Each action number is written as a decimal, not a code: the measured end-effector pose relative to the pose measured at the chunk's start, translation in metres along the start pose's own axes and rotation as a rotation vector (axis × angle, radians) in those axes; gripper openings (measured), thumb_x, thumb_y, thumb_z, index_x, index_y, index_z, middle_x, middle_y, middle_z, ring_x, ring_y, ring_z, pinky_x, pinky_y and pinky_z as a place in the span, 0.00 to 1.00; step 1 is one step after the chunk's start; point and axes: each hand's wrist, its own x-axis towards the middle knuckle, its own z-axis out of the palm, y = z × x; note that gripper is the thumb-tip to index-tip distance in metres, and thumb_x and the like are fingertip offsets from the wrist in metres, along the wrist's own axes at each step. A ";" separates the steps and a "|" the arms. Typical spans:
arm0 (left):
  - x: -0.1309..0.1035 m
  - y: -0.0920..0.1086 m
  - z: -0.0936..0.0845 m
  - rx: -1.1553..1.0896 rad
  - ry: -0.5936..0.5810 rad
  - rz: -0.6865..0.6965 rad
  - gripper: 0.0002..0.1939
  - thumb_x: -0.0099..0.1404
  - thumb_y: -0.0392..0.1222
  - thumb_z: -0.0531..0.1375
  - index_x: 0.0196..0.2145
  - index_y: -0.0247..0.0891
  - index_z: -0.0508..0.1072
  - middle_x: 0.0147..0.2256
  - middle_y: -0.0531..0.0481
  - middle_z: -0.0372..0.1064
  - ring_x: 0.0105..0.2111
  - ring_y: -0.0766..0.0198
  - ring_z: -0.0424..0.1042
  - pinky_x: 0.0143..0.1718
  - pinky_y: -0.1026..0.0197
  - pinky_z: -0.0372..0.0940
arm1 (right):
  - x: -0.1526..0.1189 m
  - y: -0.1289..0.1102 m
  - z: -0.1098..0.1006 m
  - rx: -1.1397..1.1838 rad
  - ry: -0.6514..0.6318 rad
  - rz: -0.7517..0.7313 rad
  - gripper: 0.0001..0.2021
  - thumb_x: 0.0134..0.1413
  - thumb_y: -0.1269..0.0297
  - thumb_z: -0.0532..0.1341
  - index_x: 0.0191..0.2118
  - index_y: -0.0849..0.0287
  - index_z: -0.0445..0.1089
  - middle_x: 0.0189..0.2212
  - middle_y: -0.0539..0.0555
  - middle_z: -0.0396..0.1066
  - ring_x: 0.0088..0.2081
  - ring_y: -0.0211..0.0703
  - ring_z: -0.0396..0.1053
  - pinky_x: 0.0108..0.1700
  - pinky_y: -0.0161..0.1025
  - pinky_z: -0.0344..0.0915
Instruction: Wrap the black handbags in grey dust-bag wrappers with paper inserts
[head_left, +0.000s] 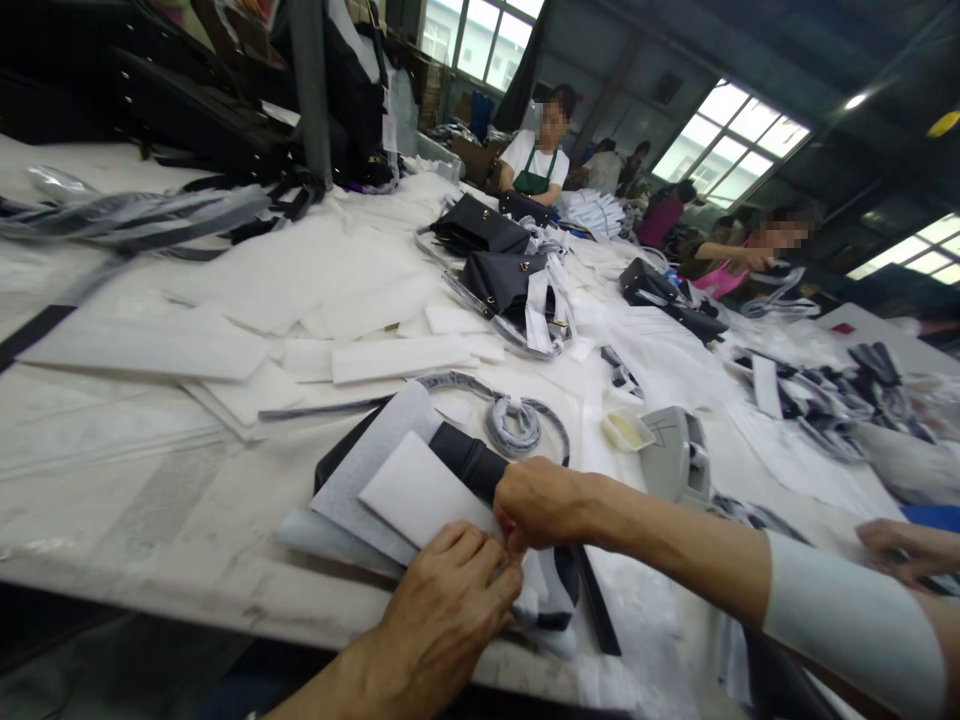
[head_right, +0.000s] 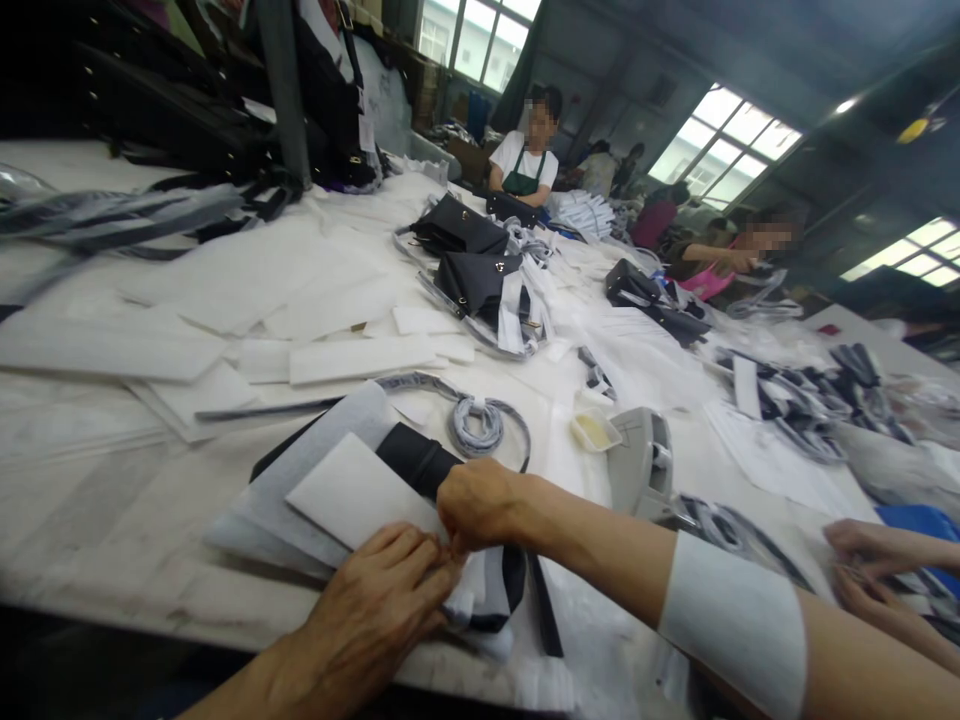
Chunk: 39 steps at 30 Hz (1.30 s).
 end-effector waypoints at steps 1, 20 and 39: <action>0.000 0.000 0.000 -0.005 0.007 0.007 0.25 0.64 0.44 0.67 0.55 0.38 0.64 0.40 0.52 0.70 0.39 0.57 0.69 0.44 0.54 0.58 | -0.001 0.000 0.002 -0.023 0.024 0.006 0.07 0.52 0.61 0.69 0.36 0.56 0.81 0.30 0.55 0.80 0.32 0.46 0.76 0.24 0.34 0.54; 0.003 -0.002 -0.001 0.069 0.035 0.021 0.16 0.60 0.45 0.70 0.41 0.43 0.68 0.38 0.54 0.70 0.37 0.57 0.67 0.40 0.55 0.56 | -0.005 0.031 0.030 0.029 0.458 0.225 0.38 0.32 0.39 0.75 0.46 0.59 0.69 0.42 0.59 0.73 0.42 0.58 0.75 0.40 0.48 0.70; 0.005 -0.005 0.001 0.099 0.003 0.013 0.16 0.62 0.49 0.68 0.44 0.43 0.69 0.41 0.53 0.71 0.40 0.58 0.68 0.42 0.55 0.58 | 0.052 0.021 0.071 0.414 1.101 0.181 0.28 0.68 0.52 0.53 0.68 0.59 0.54 0.65 0.62 0.59 0.68 0.52 0.53 0.69 0.58 0.45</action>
